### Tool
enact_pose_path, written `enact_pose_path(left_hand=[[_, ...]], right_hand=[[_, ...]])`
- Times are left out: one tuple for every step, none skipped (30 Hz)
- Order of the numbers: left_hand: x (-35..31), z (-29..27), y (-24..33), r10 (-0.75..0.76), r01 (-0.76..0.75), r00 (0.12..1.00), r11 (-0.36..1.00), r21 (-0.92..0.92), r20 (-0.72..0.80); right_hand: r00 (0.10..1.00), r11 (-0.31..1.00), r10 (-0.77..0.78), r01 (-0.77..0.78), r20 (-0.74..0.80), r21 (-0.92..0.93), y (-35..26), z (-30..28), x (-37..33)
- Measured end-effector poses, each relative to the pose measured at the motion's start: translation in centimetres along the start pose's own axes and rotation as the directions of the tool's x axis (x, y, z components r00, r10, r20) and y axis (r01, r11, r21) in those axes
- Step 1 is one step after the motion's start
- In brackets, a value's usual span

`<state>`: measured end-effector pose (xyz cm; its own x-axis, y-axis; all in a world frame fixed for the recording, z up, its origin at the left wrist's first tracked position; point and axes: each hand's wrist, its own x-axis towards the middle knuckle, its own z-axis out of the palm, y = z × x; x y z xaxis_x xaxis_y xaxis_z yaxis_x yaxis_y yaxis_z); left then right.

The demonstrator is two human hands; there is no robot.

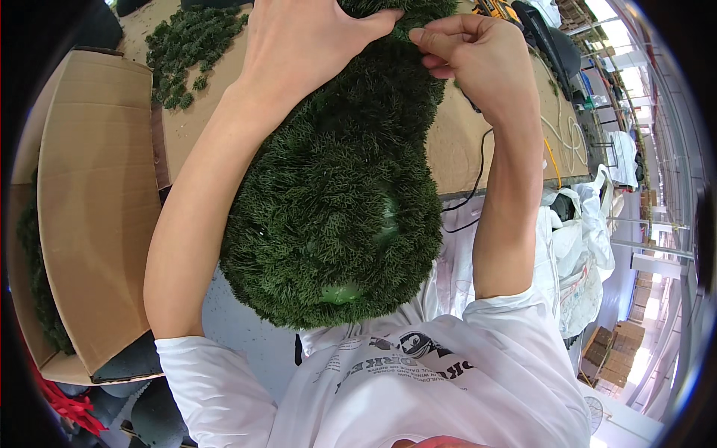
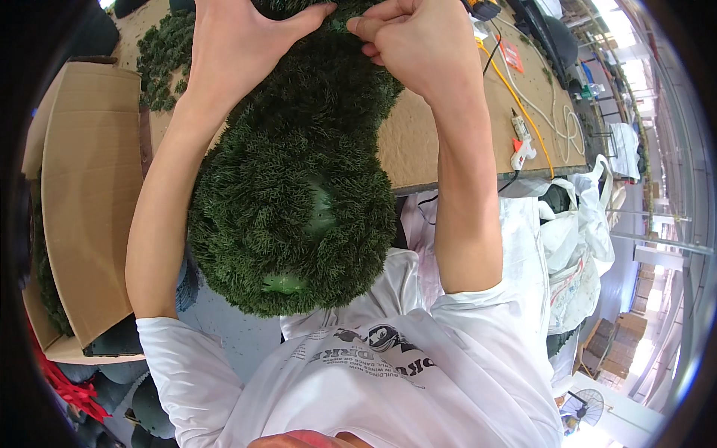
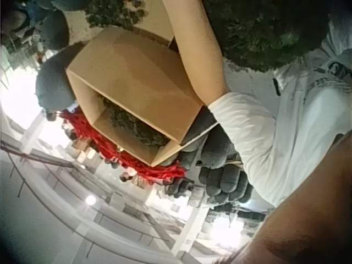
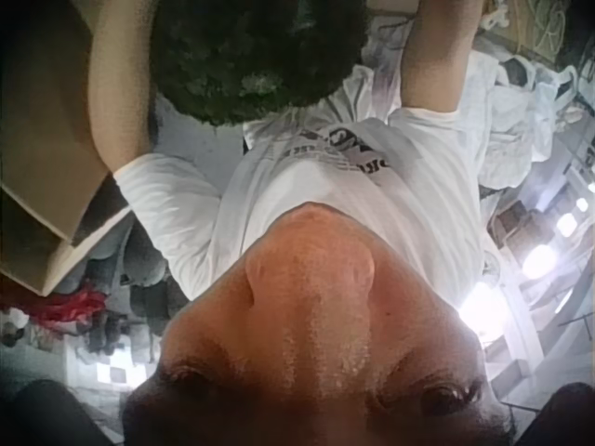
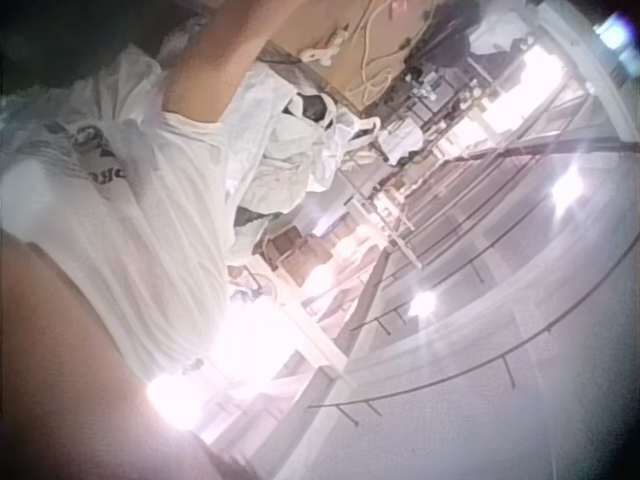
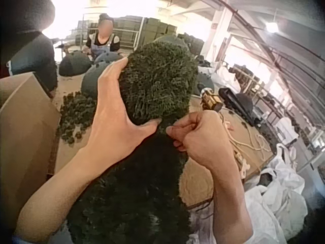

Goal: Applying patches of artificial moss or greenery to a foam animal frame using a glue gun and drill.

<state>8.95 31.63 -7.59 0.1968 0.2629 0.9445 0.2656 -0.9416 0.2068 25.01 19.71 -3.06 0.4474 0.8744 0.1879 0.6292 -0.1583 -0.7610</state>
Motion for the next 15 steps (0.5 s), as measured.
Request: enact_pose_path(left_hand=[[0.0, 0.0, 0.1, -0.006, 0.006, 1.000, 1.000, 0.000, 0.001], [-0.1, 0.1, 0.2, -0.012, 0.012, 1.000, 1.000, 0.001, 0.002], [-0.1, 0.1, 0.1, -0.012, 0.012, 1.000, 1.000, 0.002, 0.002], [-0.2, 0.2, 0.0, -0.005, 0.005, 1.000, 1.000, -0.021, -0.001], [-0.2, 0.2, -0.1, 0.001, -0.001, 1.000, 0.999, -0.044, -0.003], [-0.2, 0.2, -0.2, 0.001, -0.001, 1.000, 0.999, -0.047, -0.003], [-0.1, 0.3, -0.3, 0.011, -0.011, 1.000, 0.999, -0.047, -0.001], [-0.1, 0.3, -0.3, 0.021, -0.021, 1.000, 0.999, -0.047, 0.000], [-0.2, 0.4, -0.3, 0.021, -0.021, 1.000, 0.999, -0.049, 0.001], [-0.2, 0.5, -0.2, -0.004, 0.005, 1.000, 0.998, -0.057, 0.003], [-0.2, 0.6, -0.1, -0.029, 0.029, 1.000, 0.997, -0.066, 0.004], [-0.3, 0.6, -0.2, -0.031, 0.032, 0.999, 0.997, -0.067, 0.008], [-0.4, 0.5, -0.4, -0.027, 0.028, 1.000, 0.998, -0.064, 0.015], [-0.5, 0.5, -0.5, -0.022, 0.023, 1.000, 0.998, -0.062, 0.022], [-0.5, 0.5, -0.4, -0.021, 0.023, 1.000, 0.998, -0.065, 0.023]], right_hand=[[1.000, 0.999, 0.009, -0.010, -0.015, -0.045, 0.1, 0.0, 0.0], [0.999, 0.996, 0.018, -0.021, -0.030, -0.090, 0.2, 0.0, 0.0], [0.999, 0.996, 0.018, -0.020, -0.030, -0.090, 0.4, 0.0, 0.0], [1.000, 0.997, 0.018, -0.019, -0.021, -0.075, 0.7, -0.1, 0.2], [1.000, 0.998, 0.018, -0.018, -0.012, -0.061, 1.1, -0.2, 0.4], [1.000, 0.998, 0.020, -0.021, -0.014, -0.062, 1.7, -0.3, 0.6], [1.000, 1.000, 0.019, -0.020, -0.010, -0.009, 2.4, -0.5, 0.9], [1.000, 0.999, 0.019, -0.018, -0.006, 0.045, 2.9, -0.6, 1.1], [1.000, 0.999, 0.021, -0.021, -0.007, 0.045, 3.3, -0.8, 1.5], [1.000, 0.998, 0.020, -0.021, 0.020, 0.064, 3.6, -1.0, 1.8], [0.999, 0.996, 0.018, -0.022, 0.046, 0.083, 3.9, -1.2, 1.9], [0.999, 0.996, 0.022, -0.026, 0.047, 0.085, 3.0, -1.1, 1.7], [0.997, 0.995, 0.073, -0.074, 0.030, 0.069, 1.1, -0.9, 1.3], [0.992, 0.991, 0.123, -0.124, 0.012, 0.055, 0.1, -0.6, 1.1], [0.992, 0.991, 0.125, -0.125, 0.010, 0.055, 0.1, -0.5, 1.1]])
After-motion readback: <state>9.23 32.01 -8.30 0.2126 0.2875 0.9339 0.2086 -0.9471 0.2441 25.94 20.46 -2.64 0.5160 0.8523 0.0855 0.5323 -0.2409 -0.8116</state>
